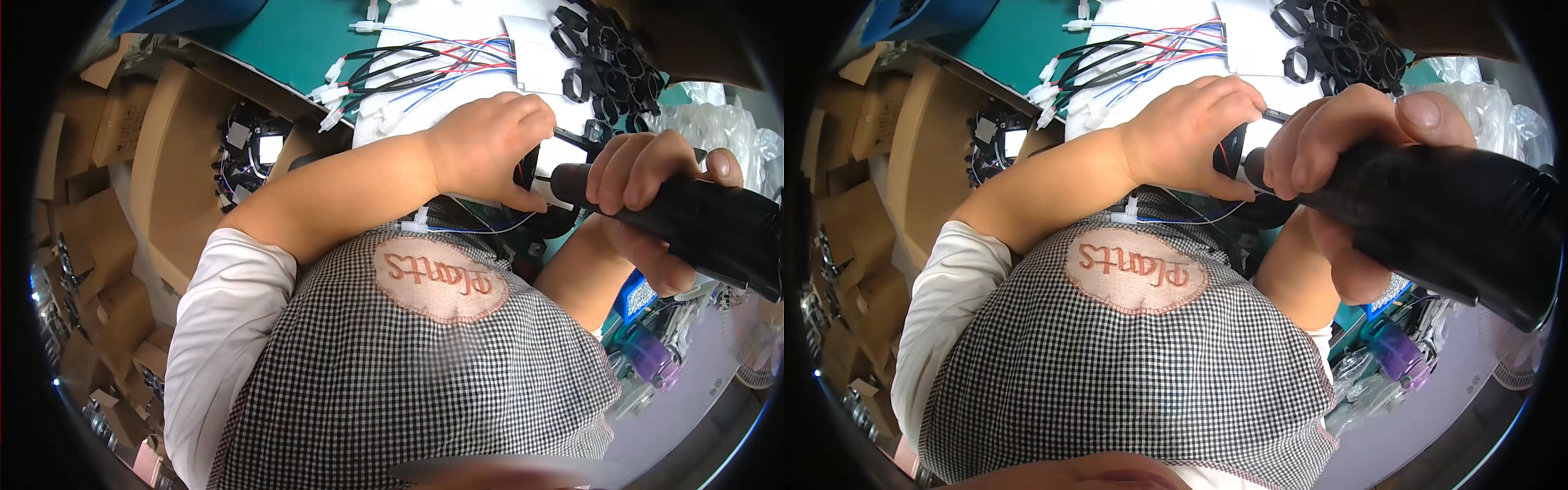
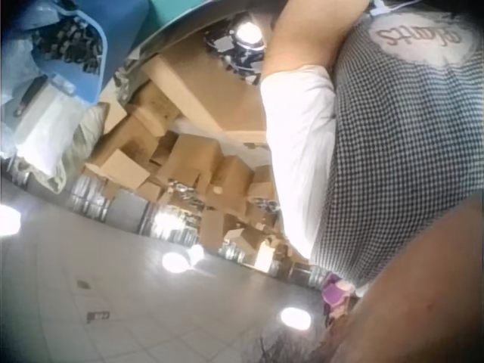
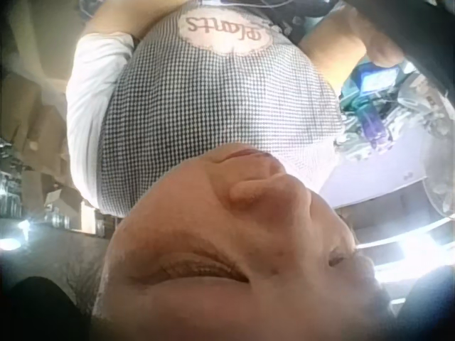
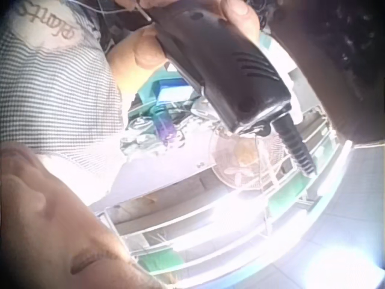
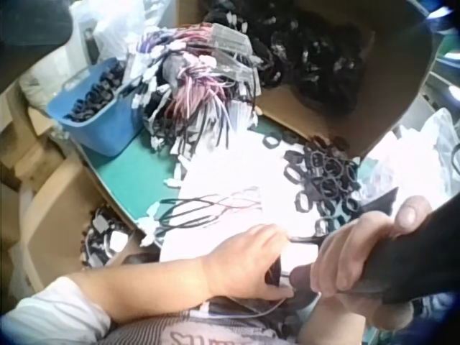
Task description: The person assembles plastic housings for electronic components by driving screws into them with an electric screwdriver.
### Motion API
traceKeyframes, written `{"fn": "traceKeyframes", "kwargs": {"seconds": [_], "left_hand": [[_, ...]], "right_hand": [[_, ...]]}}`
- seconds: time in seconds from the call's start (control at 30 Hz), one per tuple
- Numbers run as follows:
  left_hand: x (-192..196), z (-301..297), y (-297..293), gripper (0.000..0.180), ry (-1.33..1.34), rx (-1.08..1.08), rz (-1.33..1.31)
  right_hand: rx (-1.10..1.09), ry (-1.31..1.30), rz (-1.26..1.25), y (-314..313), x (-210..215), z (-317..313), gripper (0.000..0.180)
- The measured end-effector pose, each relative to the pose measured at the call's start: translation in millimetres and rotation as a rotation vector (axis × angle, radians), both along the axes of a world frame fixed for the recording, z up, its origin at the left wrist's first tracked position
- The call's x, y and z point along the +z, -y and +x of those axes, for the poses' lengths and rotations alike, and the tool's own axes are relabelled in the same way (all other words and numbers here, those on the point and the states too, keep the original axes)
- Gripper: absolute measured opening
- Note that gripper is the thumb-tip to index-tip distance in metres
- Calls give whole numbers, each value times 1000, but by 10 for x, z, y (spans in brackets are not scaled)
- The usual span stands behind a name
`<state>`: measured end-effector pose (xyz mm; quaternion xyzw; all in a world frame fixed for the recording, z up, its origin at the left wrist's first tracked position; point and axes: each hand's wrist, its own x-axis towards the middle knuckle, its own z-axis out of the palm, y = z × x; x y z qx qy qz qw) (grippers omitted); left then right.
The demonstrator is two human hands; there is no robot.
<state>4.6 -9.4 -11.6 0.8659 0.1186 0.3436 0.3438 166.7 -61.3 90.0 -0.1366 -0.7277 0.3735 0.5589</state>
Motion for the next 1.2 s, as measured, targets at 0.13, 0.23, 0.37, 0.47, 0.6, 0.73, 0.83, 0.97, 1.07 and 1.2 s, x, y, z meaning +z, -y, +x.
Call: {"fn": "traceKeyframes", "kwargs": {"seconds": [0.13, 0.23, 0.37, 0.47, 0.6, 0.73, 0.83, 0.97, 1.07, 1.2], "left_hand": [[16, -17, 3, 66, 1, 1, -13], [24, -20, -7, 66, -10, 5, -16], [27, -13, -19, 66, -19, 1, -13], [17, -7, -23, 66, -32, -1, -5], [3, 0, -16, 65, -14, 5, 3], [-2, -9, -14, 64, 4, 0, 4], [-6, -6, -9, 64, 13, -3, -3], [-3, -11, 12, 63, 15, -3, -20], [26, -15, -11, 67, -24, -37, -13], [112, -33, 3, 69, -43, -36, 19]], "right_hand": [[6, -24, -21, 0, -25, -29, 90], [14, -34, -25, -15, -21, -37, 90], [19, -16, -26, -37, 1, -20, 88], [65, 44, -5, -65, 25, 12, 88], [101, 83, -7, -84, 42, 23, 88], [147, 67, -26, -108, 30, 20, 90], [136, 56, -28, -126, 23, 17, 90], [108, 41, -34, -124, 4, -2, 93], [107, 20, -53, -131, 3, -4, 94], [42, -51, -64, -120, -23, -45, 92]]}}
